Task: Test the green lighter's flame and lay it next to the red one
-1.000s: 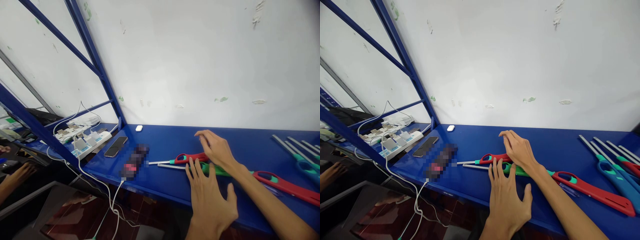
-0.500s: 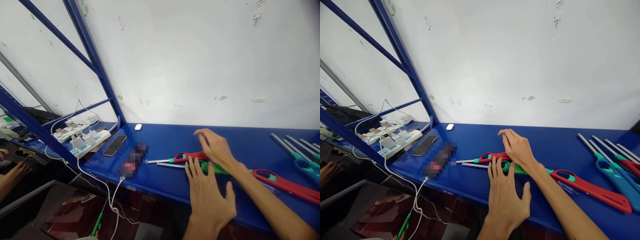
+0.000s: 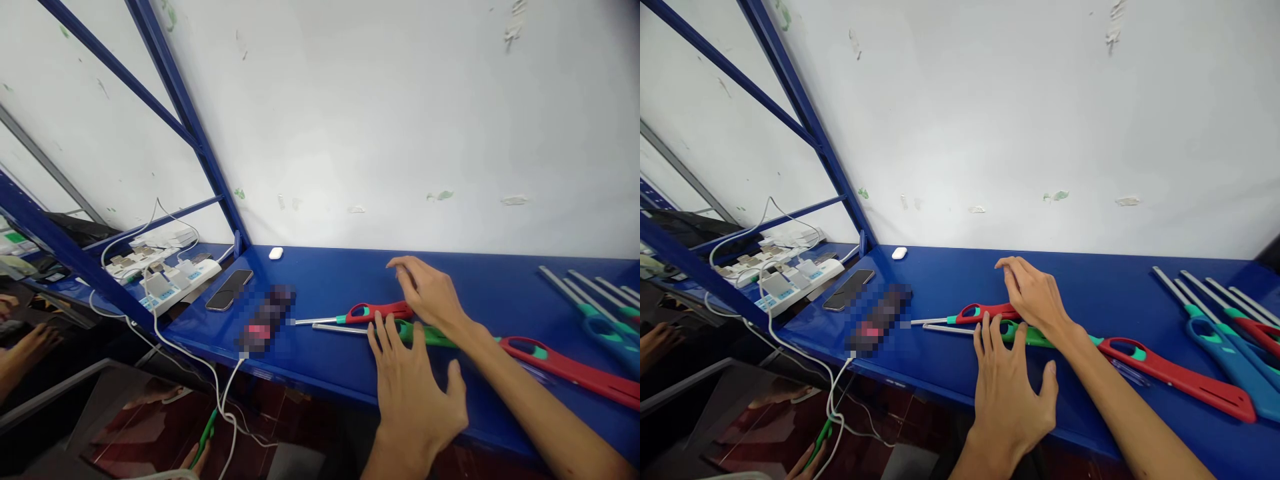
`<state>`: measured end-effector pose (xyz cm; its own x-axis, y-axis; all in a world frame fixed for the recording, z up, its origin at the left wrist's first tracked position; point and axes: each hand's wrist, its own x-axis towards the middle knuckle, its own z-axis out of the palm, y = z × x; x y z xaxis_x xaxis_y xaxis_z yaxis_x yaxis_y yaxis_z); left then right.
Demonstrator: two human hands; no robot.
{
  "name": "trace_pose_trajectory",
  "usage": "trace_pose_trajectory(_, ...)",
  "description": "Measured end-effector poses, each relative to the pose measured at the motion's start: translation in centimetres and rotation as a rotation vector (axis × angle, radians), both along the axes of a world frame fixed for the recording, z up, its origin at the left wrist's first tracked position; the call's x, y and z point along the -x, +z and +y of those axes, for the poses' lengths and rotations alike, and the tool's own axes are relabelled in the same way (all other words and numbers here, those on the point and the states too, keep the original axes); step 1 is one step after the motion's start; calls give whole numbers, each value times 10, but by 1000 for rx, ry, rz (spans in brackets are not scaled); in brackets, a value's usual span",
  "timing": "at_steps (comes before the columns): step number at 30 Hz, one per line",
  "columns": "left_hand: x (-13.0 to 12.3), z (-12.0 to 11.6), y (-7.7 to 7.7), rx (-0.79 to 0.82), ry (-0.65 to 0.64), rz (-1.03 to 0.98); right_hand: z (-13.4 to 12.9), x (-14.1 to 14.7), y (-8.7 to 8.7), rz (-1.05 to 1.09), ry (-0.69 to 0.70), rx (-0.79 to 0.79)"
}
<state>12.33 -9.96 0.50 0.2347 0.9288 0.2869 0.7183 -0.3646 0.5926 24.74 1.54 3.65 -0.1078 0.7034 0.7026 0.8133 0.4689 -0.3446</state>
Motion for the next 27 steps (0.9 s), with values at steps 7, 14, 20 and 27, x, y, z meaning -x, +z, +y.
trace_pose_trajectory(7, 0, -1, 4, 10, 6, 5, -1, 0, 1, 5, -1, 0)
trace_pose_trajectory(14, 0, -1, 6, 29, 10, 8, -1, 1, 2, 6, -1, -8)
trace_pose_trajectory(20, 1, -1, 7, 45, 6, 17, -1, 0, 2, 8, 0, -14)
trace_pose_trajectory(27, 0, -1, 6, 38, 19, 31, 0, 0, 1, 19, 7, -20)
